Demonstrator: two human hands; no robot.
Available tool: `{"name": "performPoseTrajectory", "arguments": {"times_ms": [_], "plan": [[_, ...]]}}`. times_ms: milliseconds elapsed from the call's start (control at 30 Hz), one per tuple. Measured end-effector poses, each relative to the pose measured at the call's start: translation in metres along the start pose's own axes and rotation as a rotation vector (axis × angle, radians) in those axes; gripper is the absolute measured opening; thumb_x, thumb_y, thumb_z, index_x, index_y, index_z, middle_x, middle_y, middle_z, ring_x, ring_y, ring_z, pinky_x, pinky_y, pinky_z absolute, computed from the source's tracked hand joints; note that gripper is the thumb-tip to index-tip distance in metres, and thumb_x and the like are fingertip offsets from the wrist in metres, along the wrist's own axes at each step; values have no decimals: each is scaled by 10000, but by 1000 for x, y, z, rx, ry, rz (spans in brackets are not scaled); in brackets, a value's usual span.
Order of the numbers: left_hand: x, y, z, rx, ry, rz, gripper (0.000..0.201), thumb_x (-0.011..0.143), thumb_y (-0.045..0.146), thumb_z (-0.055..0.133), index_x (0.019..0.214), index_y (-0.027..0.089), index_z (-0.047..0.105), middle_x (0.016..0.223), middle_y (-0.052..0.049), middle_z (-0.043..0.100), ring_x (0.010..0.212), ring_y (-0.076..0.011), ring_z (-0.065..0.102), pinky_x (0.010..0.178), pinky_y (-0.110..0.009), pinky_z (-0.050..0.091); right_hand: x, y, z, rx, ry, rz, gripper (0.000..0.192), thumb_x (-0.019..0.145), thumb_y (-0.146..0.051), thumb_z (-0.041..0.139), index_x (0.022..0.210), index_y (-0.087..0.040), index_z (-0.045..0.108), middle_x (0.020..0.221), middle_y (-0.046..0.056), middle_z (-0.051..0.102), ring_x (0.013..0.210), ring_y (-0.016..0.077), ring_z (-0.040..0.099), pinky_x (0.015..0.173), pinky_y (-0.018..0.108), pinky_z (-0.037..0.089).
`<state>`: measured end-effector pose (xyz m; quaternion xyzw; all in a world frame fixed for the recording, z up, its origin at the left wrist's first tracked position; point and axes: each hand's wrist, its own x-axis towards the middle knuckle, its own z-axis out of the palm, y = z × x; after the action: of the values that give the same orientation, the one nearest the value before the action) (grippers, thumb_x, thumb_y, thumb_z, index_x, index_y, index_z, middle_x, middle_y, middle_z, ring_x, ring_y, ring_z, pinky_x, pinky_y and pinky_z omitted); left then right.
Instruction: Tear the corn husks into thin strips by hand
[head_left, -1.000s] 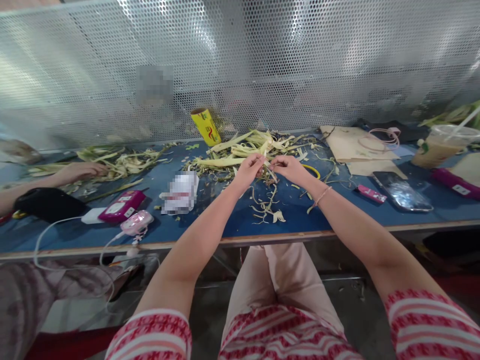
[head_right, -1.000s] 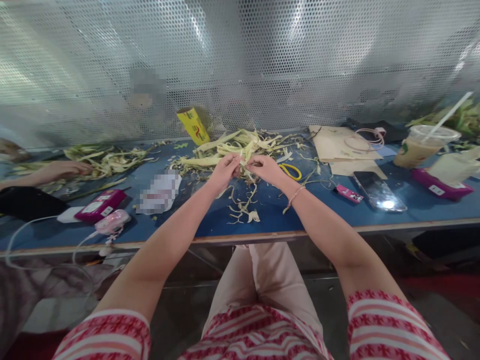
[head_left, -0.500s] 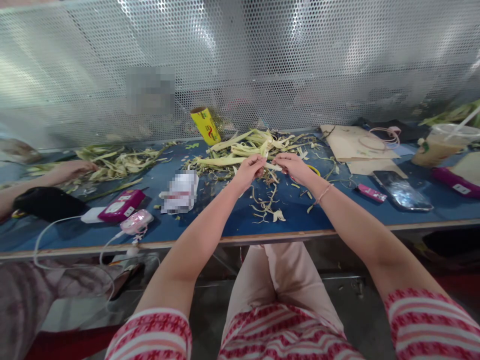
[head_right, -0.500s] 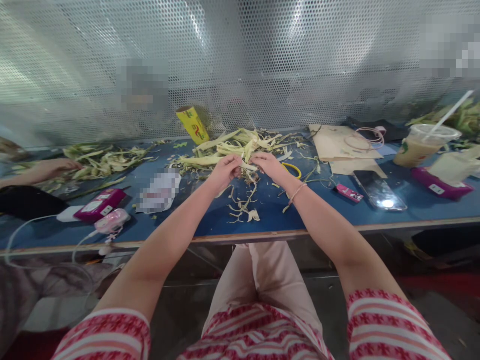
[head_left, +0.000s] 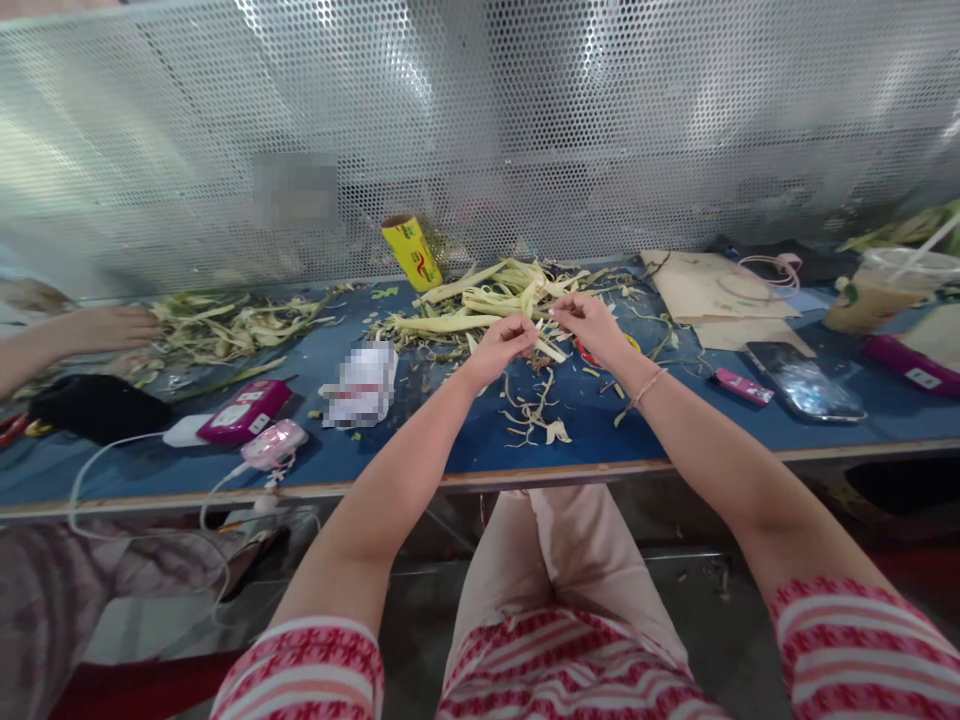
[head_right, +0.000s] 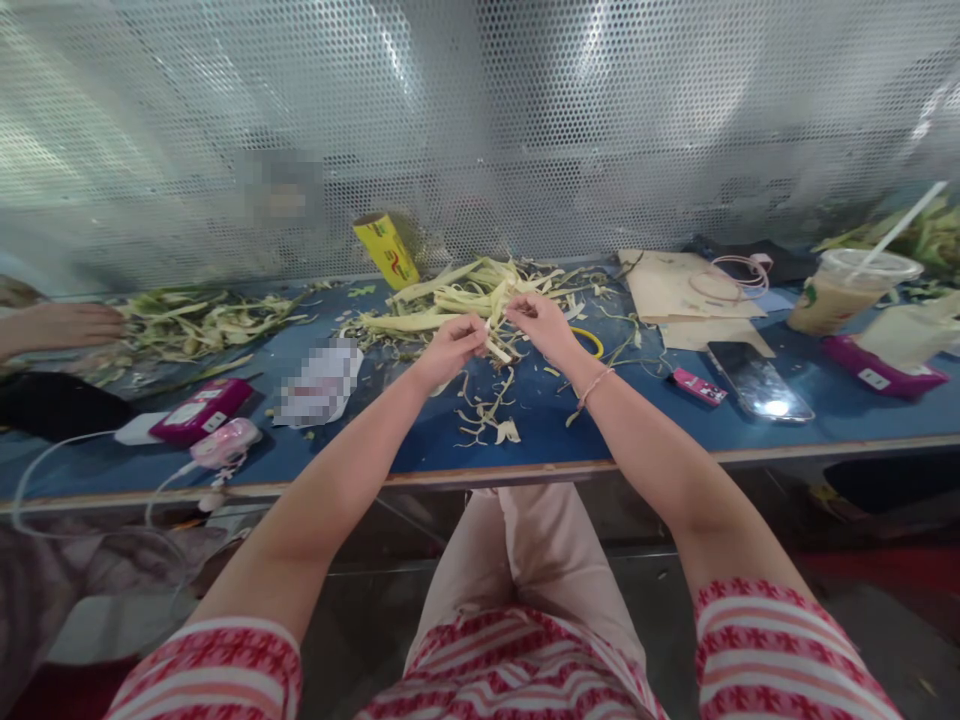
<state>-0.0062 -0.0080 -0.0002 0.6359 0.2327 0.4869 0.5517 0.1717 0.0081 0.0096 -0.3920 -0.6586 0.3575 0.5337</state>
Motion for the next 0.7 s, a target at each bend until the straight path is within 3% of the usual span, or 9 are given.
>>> {"name": "performPoseTrajectory", "arguments": {"times_ms": [100,200,333,533,700], "plan": [[-1,-1,-1,55,-12,15,363,656,428,790,593,151,563,545,37,457,539,-66,415,564,-224,352,-2,-4,1,188,-1,90,212,718,-309,691,842,-199,560,712,-30,549,594,91,505,616,267,447],[0,-2,0,72,-6,26,364,650,435,791,599,147,573,556,31,482,552,-67,443,567,-218,357,-5,-8,5,315,-17,138,297,695,-267,719,928,-218,542,903,-5,588,703,94,573,704,283,504],[2,0,3,3,95,-33,316,689,381,771,631,150,564,534,36,501,514,-59,452,532,-202,361,-8,-9,9,350,-37,148,426,630,-169,724,1001,-242,529,1107,12,570,840,111,602,773,286,522],[6,9,6,-174,351,-151,221,752,210,708,648,154,521,527,52,490,478,-48,457,511,-187,389,-7,-1,8,176,-125,213,190,731,-268,686,803,-206,521,849,5,604,827,153,630,702,284,512],[6,13,5,-218,404,-168,266,761,184,692,617,156,470,518,54,463,466,-41,445,490,-176,370,-4,5,7,-26,-178,111,170,740,-264,694,771,-197,540,700,-12,593,640,135,594,627,286,476]]}}
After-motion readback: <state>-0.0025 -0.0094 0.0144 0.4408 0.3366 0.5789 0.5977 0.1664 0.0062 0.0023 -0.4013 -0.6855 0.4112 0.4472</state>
